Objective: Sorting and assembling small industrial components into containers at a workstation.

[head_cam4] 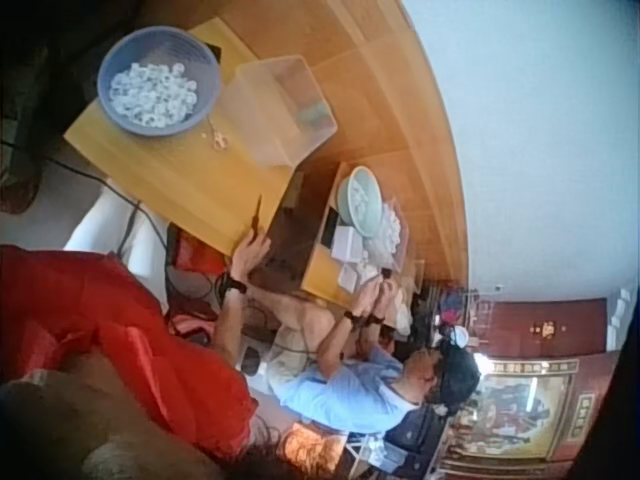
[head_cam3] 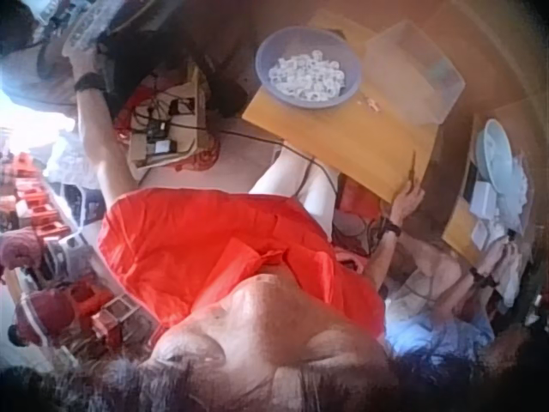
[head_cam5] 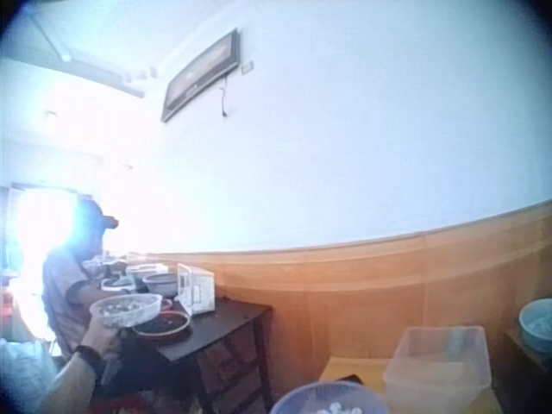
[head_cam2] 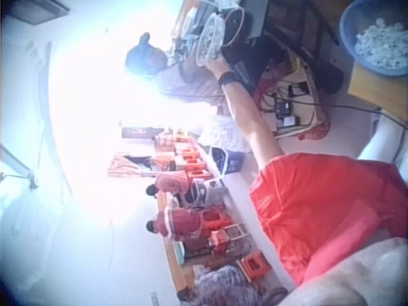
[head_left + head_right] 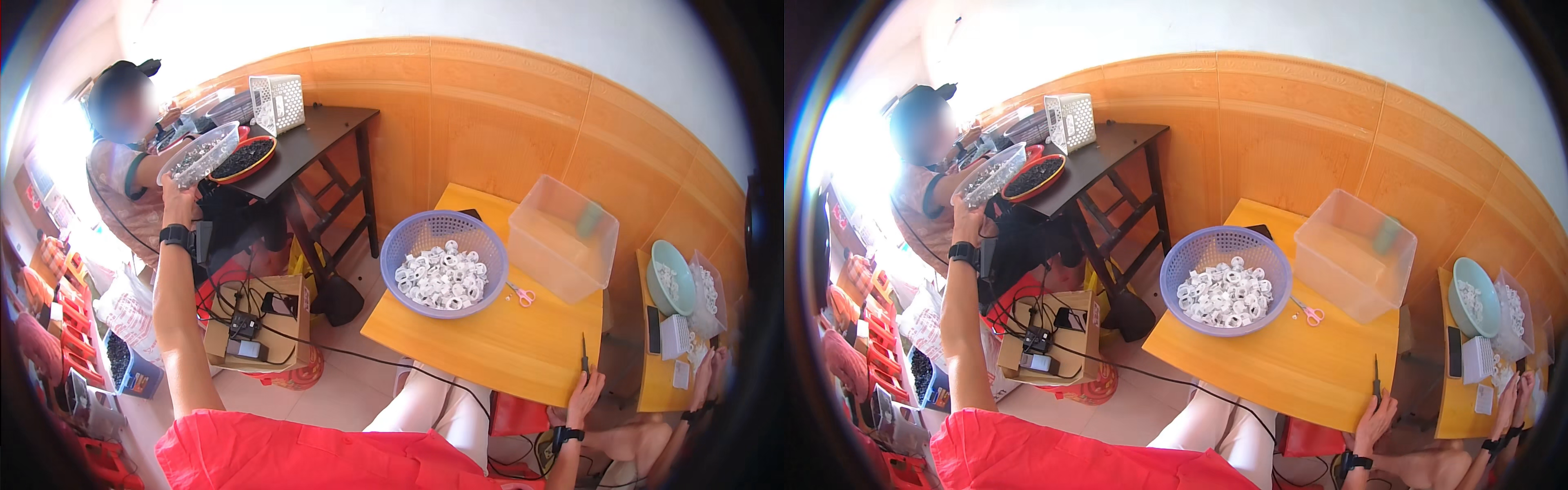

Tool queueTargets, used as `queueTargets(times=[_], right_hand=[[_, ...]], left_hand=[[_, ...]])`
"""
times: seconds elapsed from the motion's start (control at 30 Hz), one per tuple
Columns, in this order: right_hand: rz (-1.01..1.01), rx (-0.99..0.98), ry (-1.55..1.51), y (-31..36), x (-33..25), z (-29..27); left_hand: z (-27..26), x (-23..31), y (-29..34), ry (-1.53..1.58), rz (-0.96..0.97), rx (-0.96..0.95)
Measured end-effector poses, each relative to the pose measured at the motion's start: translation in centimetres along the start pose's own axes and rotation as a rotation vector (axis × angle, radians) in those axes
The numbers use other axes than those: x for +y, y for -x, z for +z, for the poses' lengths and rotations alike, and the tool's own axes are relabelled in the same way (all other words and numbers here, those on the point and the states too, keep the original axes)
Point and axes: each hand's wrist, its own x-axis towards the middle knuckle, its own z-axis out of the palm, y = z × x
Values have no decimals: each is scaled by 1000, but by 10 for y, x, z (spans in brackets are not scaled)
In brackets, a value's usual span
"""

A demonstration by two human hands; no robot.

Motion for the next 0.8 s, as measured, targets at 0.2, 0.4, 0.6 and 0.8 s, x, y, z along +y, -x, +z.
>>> queueTargets(times=[0.2, 0.4, 0.6, 0.8], right_hand=[[7, 36, 27, 4, 3, 3], [24, 50, -2, 4, -2, 2], [27, 61, 24, 4, 5, 7], [32, 99, -40, 2, 3, 6]], left_hand=[[20, 28, 12, 523, -252, 144], [32, 32, 8, 818, -353, 331], [45, 44, 32, 930, -403, 135], [68, 74, 57, 1062, -491, 44]])
